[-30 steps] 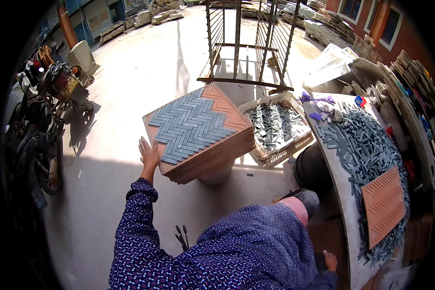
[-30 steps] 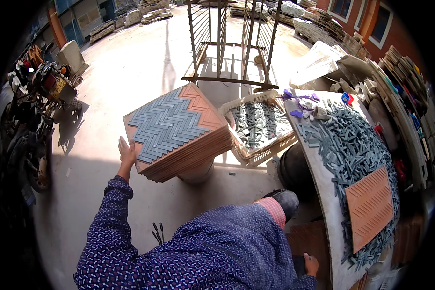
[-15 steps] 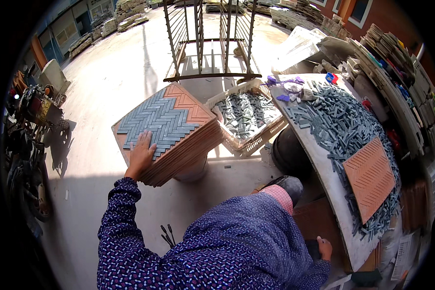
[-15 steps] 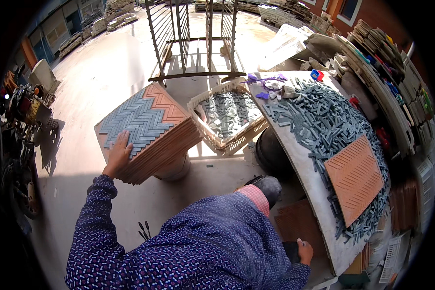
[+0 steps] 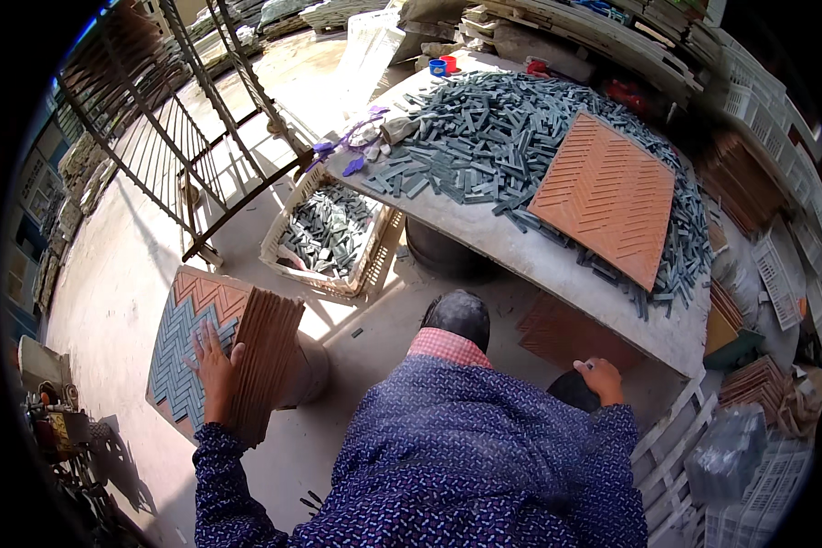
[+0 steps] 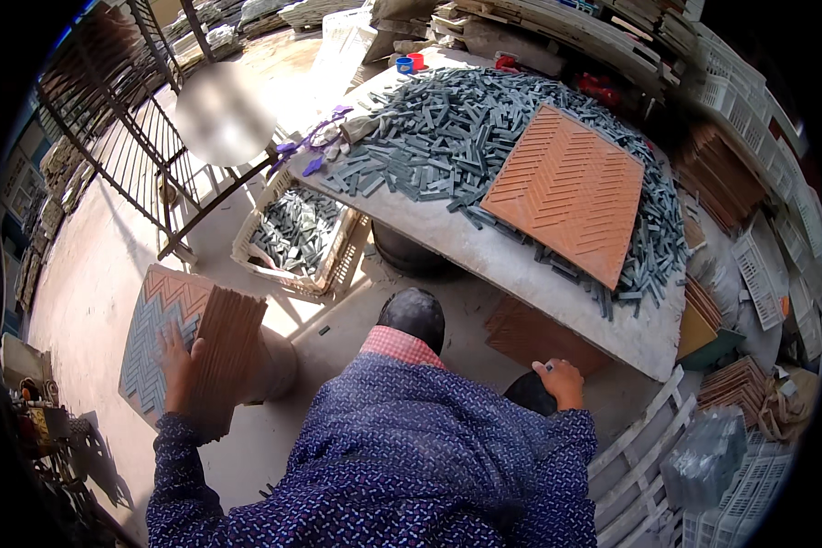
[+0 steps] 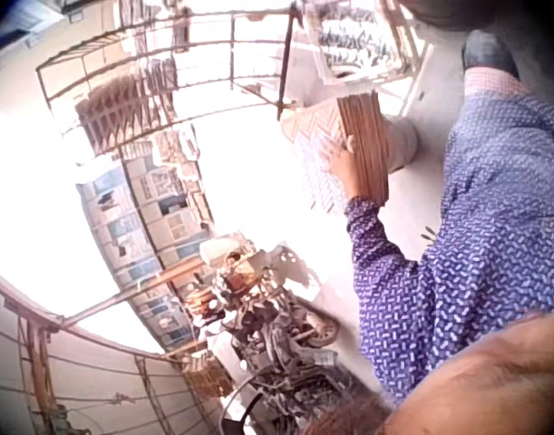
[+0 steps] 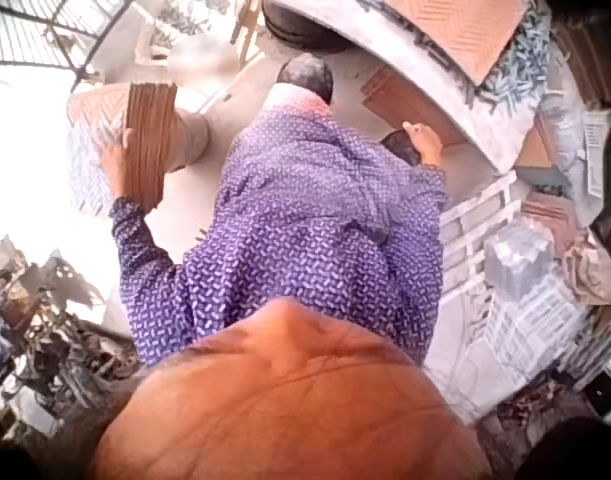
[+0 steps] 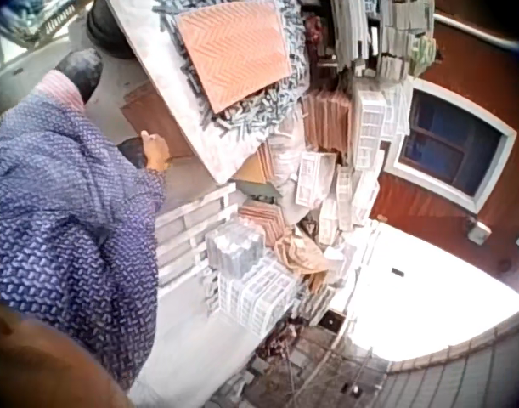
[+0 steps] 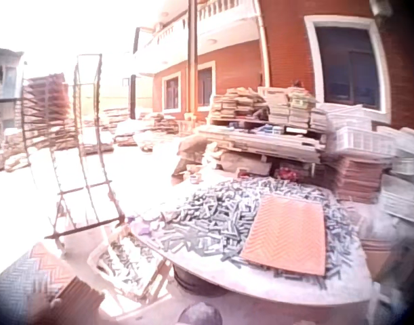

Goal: The person arranges small gray rectangular tiles by hand onto a square orange board in a herringbone pattern. They periodically flip the board to check alignment and continue placing tiles until the surface is covered.

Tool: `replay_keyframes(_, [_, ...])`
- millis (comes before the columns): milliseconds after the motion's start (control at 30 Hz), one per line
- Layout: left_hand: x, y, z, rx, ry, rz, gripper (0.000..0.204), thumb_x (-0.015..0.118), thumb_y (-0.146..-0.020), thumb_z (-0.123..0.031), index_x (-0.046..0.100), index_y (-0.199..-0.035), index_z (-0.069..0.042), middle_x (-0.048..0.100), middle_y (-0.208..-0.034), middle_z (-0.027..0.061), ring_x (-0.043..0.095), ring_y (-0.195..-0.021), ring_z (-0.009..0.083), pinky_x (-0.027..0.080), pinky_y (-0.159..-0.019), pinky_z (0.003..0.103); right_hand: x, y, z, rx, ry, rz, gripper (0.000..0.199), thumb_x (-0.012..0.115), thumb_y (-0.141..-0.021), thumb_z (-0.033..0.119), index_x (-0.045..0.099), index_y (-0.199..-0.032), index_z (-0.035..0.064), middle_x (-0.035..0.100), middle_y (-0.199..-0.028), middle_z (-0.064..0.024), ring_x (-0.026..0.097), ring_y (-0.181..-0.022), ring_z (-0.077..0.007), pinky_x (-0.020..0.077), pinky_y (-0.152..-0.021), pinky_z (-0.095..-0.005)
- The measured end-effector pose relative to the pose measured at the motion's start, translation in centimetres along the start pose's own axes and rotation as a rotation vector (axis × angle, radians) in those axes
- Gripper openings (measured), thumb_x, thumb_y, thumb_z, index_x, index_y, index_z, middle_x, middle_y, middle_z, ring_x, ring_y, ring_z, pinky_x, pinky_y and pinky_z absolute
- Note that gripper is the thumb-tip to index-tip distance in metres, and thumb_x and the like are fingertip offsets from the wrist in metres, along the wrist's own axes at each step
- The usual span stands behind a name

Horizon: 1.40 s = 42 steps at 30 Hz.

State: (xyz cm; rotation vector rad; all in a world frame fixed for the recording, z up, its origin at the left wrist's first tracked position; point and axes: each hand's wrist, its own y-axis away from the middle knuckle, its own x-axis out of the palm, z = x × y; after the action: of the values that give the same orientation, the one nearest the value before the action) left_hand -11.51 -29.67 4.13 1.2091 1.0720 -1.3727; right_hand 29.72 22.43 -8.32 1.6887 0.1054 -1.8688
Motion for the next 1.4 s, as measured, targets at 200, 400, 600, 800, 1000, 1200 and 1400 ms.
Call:
replay_keyframes(200, [2.3,4.7,-6.8,0.420,0.486,0.037,0.065,0.052,-0.091,-0.030,0.026,-0.144,-0.004,0.026,-0.149,0.0179,0.026,-0.137,0.0344,0.018,-0.110,0.053,-3.5,-0.6,7.6,-0.301,-0.841,0.179,0.034,0.062,-0.088,0.028,0.063,-0.109,0.0006,0.067,-0.099,-0.0099,0.065,-0.088,-0.0201,0.0507,-0.075,-0.0312])
replay_keyframes(400, [4.7,9.8,-16.7,0.821,0.873,0.477,0.056,0.055,-0.091,-0.025,0.038,-0.135,0.004,0.044,-0.134,0.0258,0.053,-0.114,0.0369,0.040,-0.099,0.040,-7.3,-9.1,10.9,-0.014,-2.333,-0.176,0.067,0.063,-0.088,0.035,0.034,-0.135,-0.0045,0.047,-0.131,-0.0202,0.046,-0.122,-0.0302,0.0415,-0.098,-0.0397])
replay_keyframes(600, [2.7,11.5,-16.9,0.798,0.788,0.625,0.039,0.053,-0.090,-0.009,0.050,-0.127,0.002,0.060,-0.115,0.0236,0.058,-0.107,0.0285,0.045,-0.091,0.036,-9.1,-14.8,12.8,-0.118,-2.450,-0.158,0.025,0.071,-0.080,0.019,0.059,-0.102,0.0152,0.063,-0.090,0.0001,0.059,-0.073,-0.0148,0.0370,-0.050,-0.0215])
replay_keyframes(800, [4.3,8.2,-16.5,0.790,0.937,0.617,0.038,0.049,-0.093,-0.012,0.051,-0.130,-0.005,0.054,-0.128,0.0204,0.053,-0.115,0.0308,0.041,-0.096,0.035,-12.0,-8.2,11.6,-0.283,-2.342,-0.205,0.014,0.069,-0.080,0.011,0.063,-0.093,0.0085,0.063,-0.083,0.0009,0.058,-0.070,-0.0099,0.0449,-0.057,-0.0229])
replay_keyframes(1000, [-1.8,8.0,-24.7,0.716,2.022,1.307,0.068,0.037,-0.096,-0.049,0.030,-0.140,0.002,0.041,-0.138,0.0202,0.043,-0.125,0.0310,0.041,-0.100,0.042,-7.7,8.4,10.8,-0.323,-2.194,-0.039,0.033,0.068,-0.082,0.014,0.059,-0.113,0.0064,0.064,-0.103,-0.0045,0.060,-0.087,-0.0134,0.0489,-0.065,-0.0253])
replay_keyframes(1200, [-4.0,12.0,-26.2,0.496,1.591,0.579,0.060,0.046,-0.095,-0.032,0.028,-0.139,0.004,0.041,-0.135,0.0173,0.044,-0.122,0.0230,0.039,-0.102,0.033,-0.4,16.9,12.7,-0.440,-1.948,0.055,0.038,0.067,-0.085,0.024,0.057,-0.112,0.0006,0.063,-0.098,-0.0084,0.060,-0.077,-0.0166,0.0505,-0.059,-0.0275])
replay_keyframes(1400, [0.3,9.7,-25.3,0.663,1.354,0.619,0.058,0.048,-0.093,-0.027,0.028,-0.139,0.003,0.042,-0.134,0.0163,0.046,-0.118,0.0212,0.039,-0.101,0.031,1.6,23.0,9.2,-0.499,-2.147,0.222,0.065,0.061,-0.089,0.036,0.034,-0.137,0.0011,0.058,-0.117,-0.0126,0.059,-0.097,-0.0183,0.0537,-0.071,-0.0308])
